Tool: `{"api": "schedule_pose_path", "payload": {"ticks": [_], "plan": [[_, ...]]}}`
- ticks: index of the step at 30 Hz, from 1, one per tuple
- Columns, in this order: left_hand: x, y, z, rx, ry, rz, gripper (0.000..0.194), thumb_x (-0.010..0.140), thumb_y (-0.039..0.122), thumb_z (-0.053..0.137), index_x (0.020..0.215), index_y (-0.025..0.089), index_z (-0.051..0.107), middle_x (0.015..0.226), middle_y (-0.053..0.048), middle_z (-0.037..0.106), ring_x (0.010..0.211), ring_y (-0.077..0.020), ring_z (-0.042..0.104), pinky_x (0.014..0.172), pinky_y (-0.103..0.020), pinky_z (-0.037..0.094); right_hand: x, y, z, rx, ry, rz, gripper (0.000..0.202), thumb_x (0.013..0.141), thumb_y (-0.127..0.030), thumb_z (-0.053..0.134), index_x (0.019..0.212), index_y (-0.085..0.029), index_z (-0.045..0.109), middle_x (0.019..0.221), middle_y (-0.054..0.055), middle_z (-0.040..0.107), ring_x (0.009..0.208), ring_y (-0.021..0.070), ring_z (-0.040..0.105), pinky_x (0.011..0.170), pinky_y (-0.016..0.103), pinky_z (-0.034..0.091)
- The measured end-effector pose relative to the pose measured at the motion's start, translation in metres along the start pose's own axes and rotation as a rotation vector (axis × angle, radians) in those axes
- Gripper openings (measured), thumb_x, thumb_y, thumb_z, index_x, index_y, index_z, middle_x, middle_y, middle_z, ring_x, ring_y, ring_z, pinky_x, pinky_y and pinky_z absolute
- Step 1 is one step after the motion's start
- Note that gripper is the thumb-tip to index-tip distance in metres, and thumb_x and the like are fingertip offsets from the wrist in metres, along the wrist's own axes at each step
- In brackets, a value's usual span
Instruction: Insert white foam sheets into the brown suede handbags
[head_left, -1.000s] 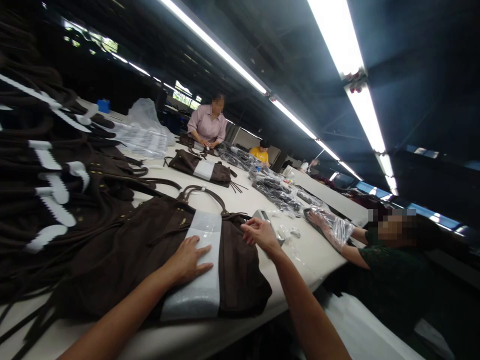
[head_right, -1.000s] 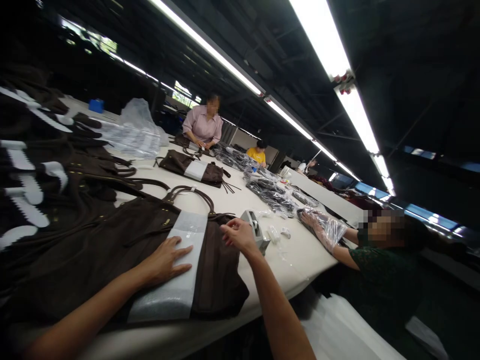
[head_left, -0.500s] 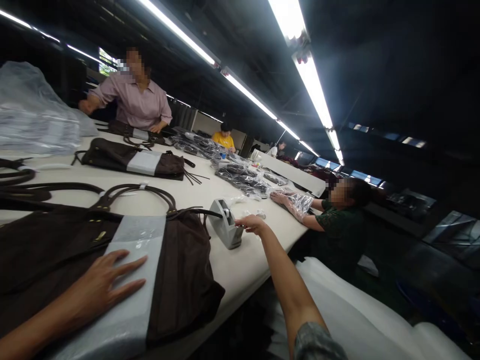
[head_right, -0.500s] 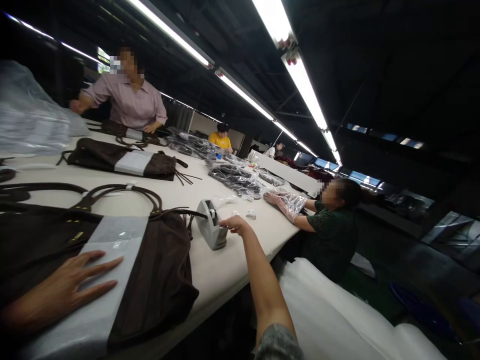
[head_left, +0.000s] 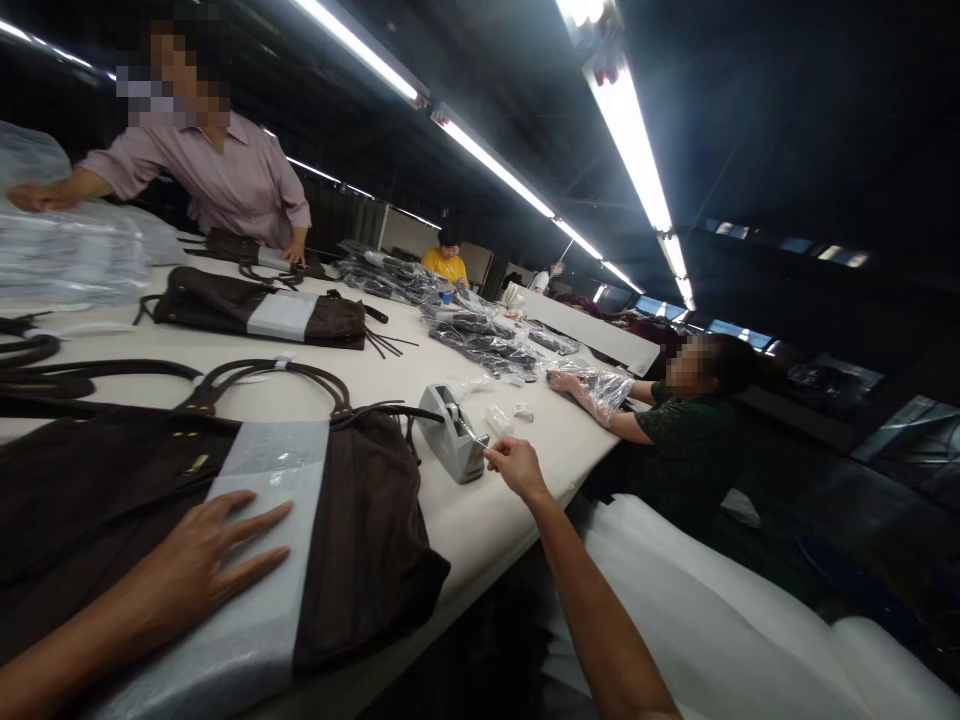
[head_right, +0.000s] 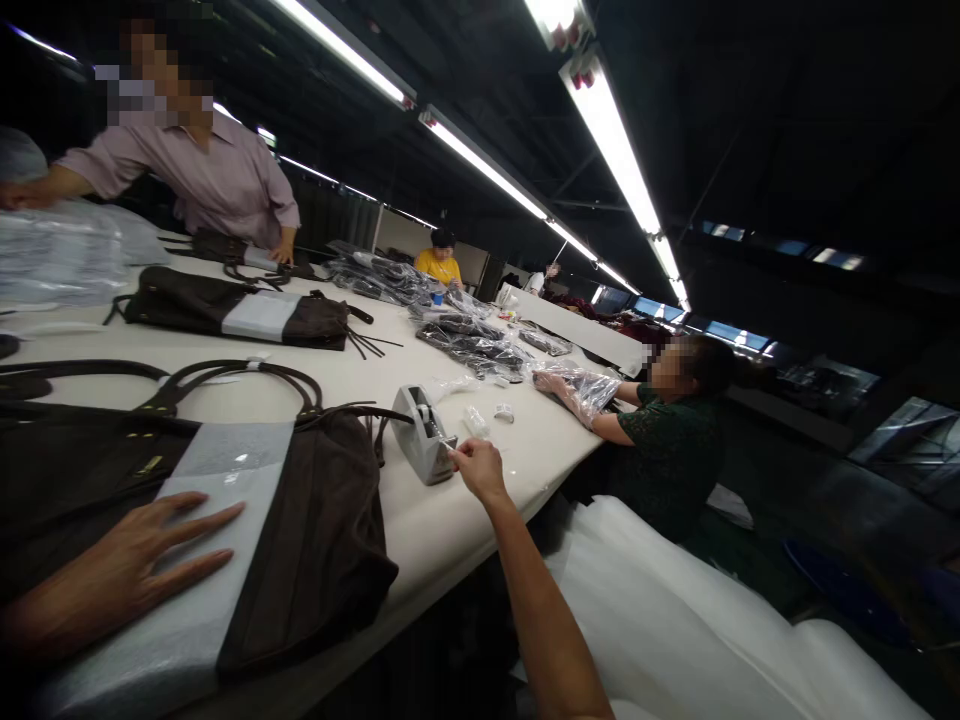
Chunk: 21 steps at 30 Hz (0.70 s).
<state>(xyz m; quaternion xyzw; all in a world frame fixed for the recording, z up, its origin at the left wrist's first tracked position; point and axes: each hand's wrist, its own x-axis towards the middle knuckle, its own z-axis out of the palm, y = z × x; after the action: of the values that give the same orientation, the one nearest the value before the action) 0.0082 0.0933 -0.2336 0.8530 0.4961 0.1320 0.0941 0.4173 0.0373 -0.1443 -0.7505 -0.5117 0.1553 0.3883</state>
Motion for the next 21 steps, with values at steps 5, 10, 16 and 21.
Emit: {"api": "schedule_pose_path", "payload": {"ticks": [5,10,16,21], "plan": [[-0.004,0.011,-0.009,-0.039,0.024,-0.04,0.053,0.083,0.056,0.05,0.128,0.031,0.063,0.139,-0.01,0.054,0.132,-0.0315,0.046,0.113,-0.045,0.034,-0.022,0.029,0.014,-0.131,0.167,0.067,0.021,0.074,-0.024,0.064,0.054,-0.019,0.058,0.061,0.006,0.068,0.069,0.0207,0.065,0.071,0.029,0.045],[-0.014,0.029,-0.025,-0.109,-0.049,-0.032,0.057,0.084,0.053,0.053,0.134,0.025,0.058,0.144,-0.018,0.048,0.134,-0.0355,0.044,0.114,-0.048,0.032,-0.042,-0.02,0.028,0.244,0.105,-0.026,0.031,0.077,-0.047,0.066,0.075,-0.016,0.069,0.069,0.007,0.072,0.059,0.017,0.062,0.056,0.026,0.045],[-0.025,0.035,-0.036,-0.169,-0.113,-0.042,0.062,0.086,0.052,0.052,0.14,0.02,0.051,0.152,-0.02,0.038,0.143,-0.0355,0.032,0.117,-0.047,0.027,-0.059,-0.15,0.12,0.573,-0.432,0.049,0.027,0.073,-0.037,0.077,0.074,-0.012,0.068,0.071,0.007,0.073,0.055,0.0099,0.063,0.046,0.017,0.043],[-0.033,0.034,-0.04,-0.197,-0.123,-0.004,0.06,0.086,0.049,0.052,0.138,0.019,0.053,0.154,-0.019,0.035,0.145,-0.0369,0.028,0.118,-0.05,0.023,-0.055,-0.202,0.208,0.462,-0.548,0.229,0.02,0.084,-0.02,0.069,0.069,-0.011,0.061,0.059,0.003,0.068,0.047,0.0068,0.06,0.044,0.013,0.044]]}}
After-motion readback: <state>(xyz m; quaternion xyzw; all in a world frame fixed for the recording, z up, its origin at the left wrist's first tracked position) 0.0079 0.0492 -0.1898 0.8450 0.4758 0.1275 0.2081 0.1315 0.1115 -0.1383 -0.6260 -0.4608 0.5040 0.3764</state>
